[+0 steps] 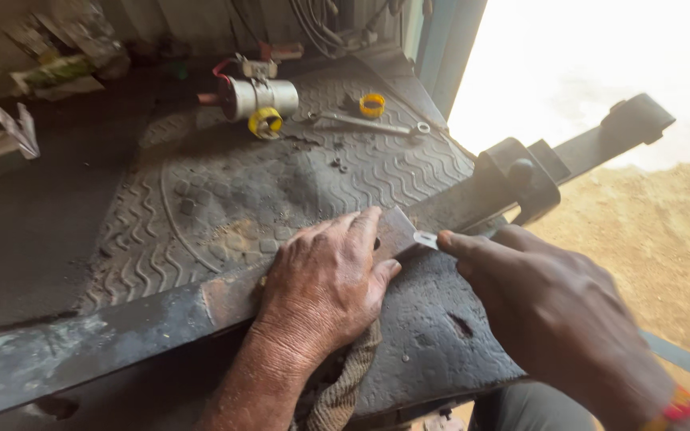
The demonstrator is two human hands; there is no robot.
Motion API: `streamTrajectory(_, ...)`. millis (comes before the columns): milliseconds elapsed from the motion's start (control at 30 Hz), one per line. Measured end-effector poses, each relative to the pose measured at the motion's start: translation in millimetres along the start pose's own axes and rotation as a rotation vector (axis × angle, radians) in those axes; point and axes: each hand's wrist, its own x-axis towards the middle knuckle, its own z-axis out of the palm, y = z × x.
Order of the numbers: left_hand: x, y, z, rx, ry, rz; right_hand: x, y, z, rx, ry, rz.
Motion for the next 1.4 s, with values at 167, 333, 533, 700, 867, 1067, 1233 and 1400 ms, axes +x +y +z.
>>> streamTrajectory(167,1.4,1.3,-2.6,-0.029,-0.003,-0.002,-10.5,-1.6,-7.6,-0.172,-0.188,0.068)
streamTrajectory(333,1.6,2.4,-6.6,-0.036,0.036,0.007,13.1,-8.8,3.9,-0.14,0.031,-0.094)
streamTrajectory(533,1.0,1.3,-2.8,-0.044,-0.051,-0.028,-3.2,-8.5,-20.0,-0.219,-0.113,0.027)
streamTrajectory(700,1.9,2.2,4.5,-0.051,0.023,0.042,18.5,-20.8,-9.1,-0.04,0.211,-0.211)
streamTrajectory(867,-0.1,-3.0,-0.2,-0.051,0.024,0.005,1.4,-12.6,-26.0,-0.278,-0.154,0.049)
streamTrajectory(1067,1.3,-1.8,-3.9,-0.03,0.015,-0.004,17.3,-19.5,-15.1,-0.183,0.199,-0.113)
streamTrajectory(1233,1.8,-0.3,-1.6,-0.025,-0.03,-0.005,3.6,-15.9,-19.0,-0.109,0.096,-0.077)
streamTrajectory(1400,0.2,4.8,-6.3,-0.015,-0.028,-0.026,24.4,-17.4,-14.5,-0.108,0.116,-0.074)
